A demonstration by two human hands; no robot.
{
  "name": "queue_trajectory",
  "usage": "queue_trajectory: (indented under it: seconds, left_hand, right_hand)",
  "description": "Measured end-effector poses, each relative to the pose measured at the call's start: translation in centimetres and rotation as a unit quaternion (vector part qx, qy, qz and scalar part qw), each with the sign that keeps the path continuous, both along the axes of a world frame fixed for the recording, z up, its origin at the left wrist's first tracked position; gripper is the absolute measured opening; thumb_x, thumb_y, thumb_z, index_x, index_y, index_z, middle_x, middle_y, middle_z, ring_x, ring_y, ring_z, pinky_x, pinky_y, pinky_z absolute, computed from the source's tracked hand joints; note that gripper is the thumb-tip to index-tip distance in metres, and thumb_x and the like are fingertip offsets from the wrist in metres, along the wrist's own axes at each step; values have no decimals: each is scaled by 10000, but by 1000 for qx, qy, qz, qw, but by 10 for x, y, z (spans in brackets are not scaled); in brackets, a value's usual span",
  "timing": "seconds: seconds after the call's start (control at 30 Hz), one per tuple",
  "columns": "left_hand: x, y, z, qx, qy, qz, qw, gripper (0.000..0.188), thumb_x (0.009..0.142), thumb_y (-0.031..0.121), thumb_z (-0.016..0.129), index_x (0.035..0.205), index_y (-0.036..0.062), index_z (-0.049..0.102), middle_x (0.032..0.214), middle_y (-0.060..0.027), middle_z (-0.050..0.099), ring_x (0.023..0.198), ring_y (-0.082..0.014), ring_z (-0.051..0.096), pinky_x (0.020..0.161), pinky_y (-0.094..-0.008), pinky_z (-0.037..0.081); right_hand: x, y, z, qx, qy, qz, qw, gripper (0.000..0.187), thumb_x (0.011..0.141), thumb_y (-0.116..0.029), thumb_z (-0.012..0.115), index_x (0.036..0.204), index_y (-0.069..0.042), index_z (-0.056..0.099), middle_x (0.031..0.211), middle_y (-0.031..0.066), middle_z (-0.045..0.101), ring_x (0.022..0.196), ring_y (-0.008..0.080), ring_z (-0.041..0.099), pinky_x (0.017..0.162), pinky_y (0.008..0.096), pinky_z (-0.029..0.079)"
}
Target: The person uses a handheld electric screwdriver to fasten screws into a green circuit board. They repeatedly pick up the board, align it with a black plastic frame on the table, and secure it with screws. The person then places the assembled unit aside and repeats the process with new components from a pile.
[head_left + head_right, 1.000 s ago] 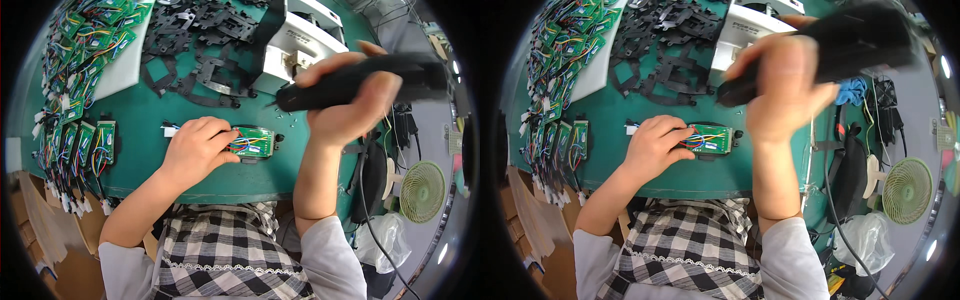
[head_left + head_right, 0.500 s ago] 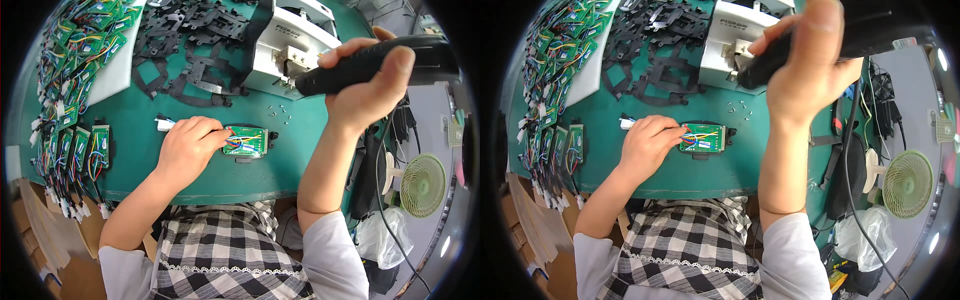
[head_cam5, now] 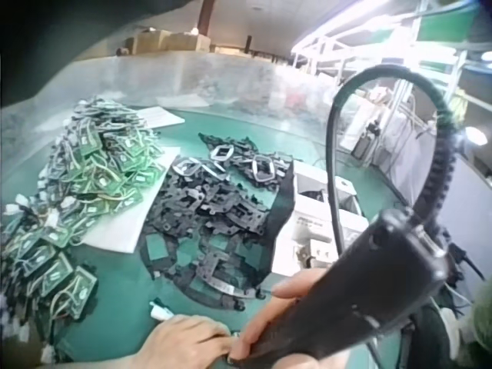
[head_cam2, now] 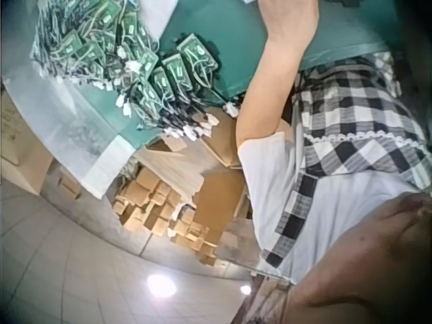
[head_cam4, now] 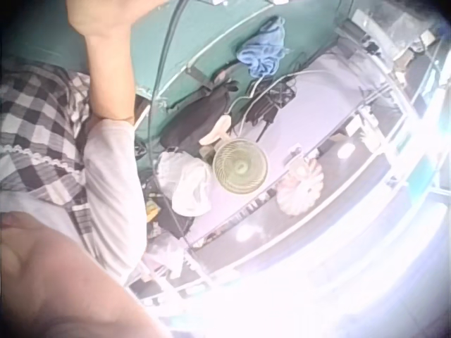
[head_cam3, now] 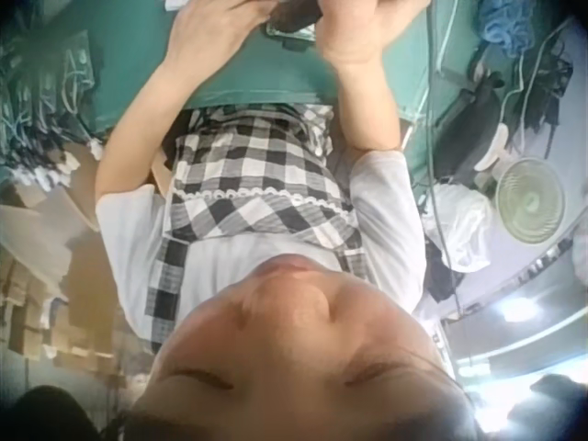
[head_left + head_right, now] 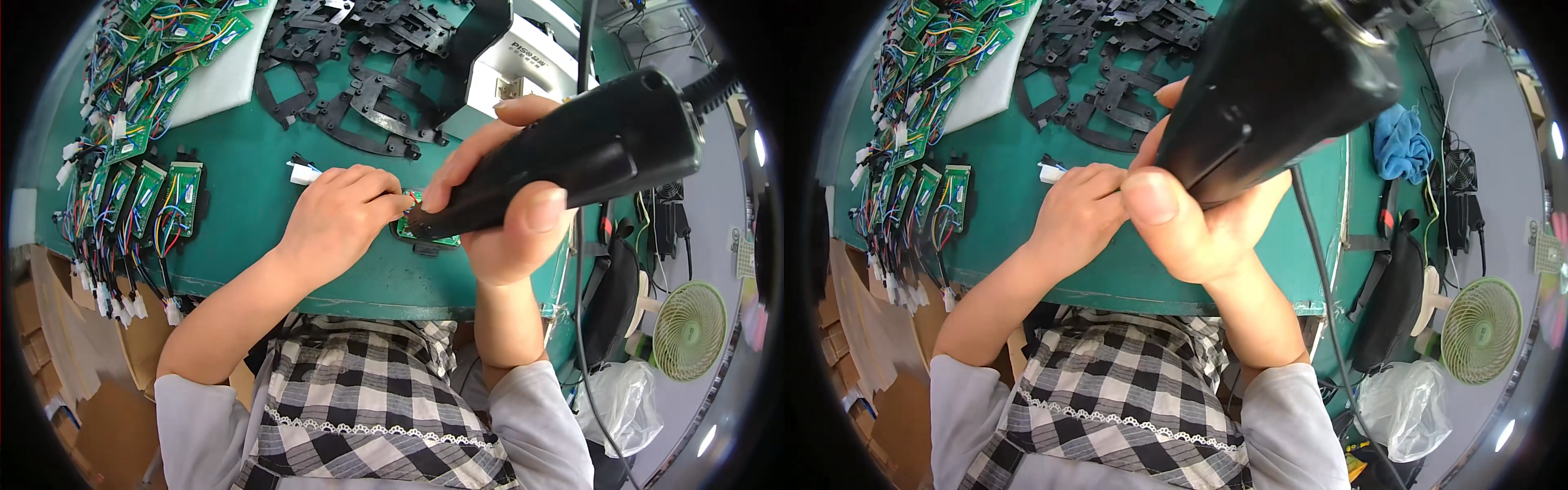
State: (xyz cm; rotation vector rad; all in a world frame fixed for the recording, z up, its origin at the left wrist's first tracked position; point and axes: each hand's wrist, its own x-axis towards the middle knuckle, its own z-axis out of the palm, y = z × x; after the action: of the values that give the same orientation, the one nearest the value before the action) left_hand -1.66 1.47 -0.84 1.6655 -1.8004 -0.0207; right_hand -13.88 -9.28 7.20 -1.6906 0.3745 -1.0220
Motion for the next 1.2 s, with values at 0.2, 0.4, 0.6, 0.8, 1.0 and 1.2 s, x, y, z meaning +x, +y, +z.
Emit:
queue_trajectory:
  seconds: [0.2,0.4,0.6,0.8,1.0,1.2]
  left_hand:
    - [0,-1,0,-1,8,-4,1000,211,733,77,612,926,102,693,904,8,608,921,-174,603,786,-321,454]
    - [-1,2,3,13,7,2,1000,196,737,90,602,914,109,685,908,9,602,923,-171,596,794,-318,449]
    - [1,5,6,14,-7,-10,1000,180,734,103,595,897,116,671,911,13,590,908,-163,583,788,-307,443]
    - [-2,2,-1,27,40,-5,999,174,761,102,595,914,93,676,941,-19,602,969,-204,585,855,-330,451]
    - [-18,-5,13,87,17,-33,996,544,656,282,775,1130,76,603,1087,-65,580,1043,-239,559,894,-375,457]
    - [45,63,70,-32,-40,181,982,439,653,235,800,1015,63,621,1045,-70,584,991,-256,556,818,-360,487]
  right_hand:
    - [1,4,-4,4,-10,-13,1000,821,809,-671,572,1142,57,389,679,135,573,484,191,568,450,287,493]
    - [1,9,-9,6,-7,19,1000,835,799,-695,564,1144,47,392,666,126,578,483,184,567,452,275,479]
    - [-1,14,-11,8,-7,60,998,850,790,-719,556,1146,36,396,654,118,583,483,177,567,453,263,465]
    - [-5,-2,-8,52,-62,-38,996,753,885,-664,417,1161,36,379,626,123,563,456,186,537,435,277,442]
    - [-33,-45,7,275,-221,40,935,624,927,-604,388,1155,-39,525,705,109,546,495,205,488,459,348,378]
    - [-57,-64,-10,303,-224,108,920,617,914,-592,440,1159,-31,518,735,104,527,514,193,476,467,313,354]
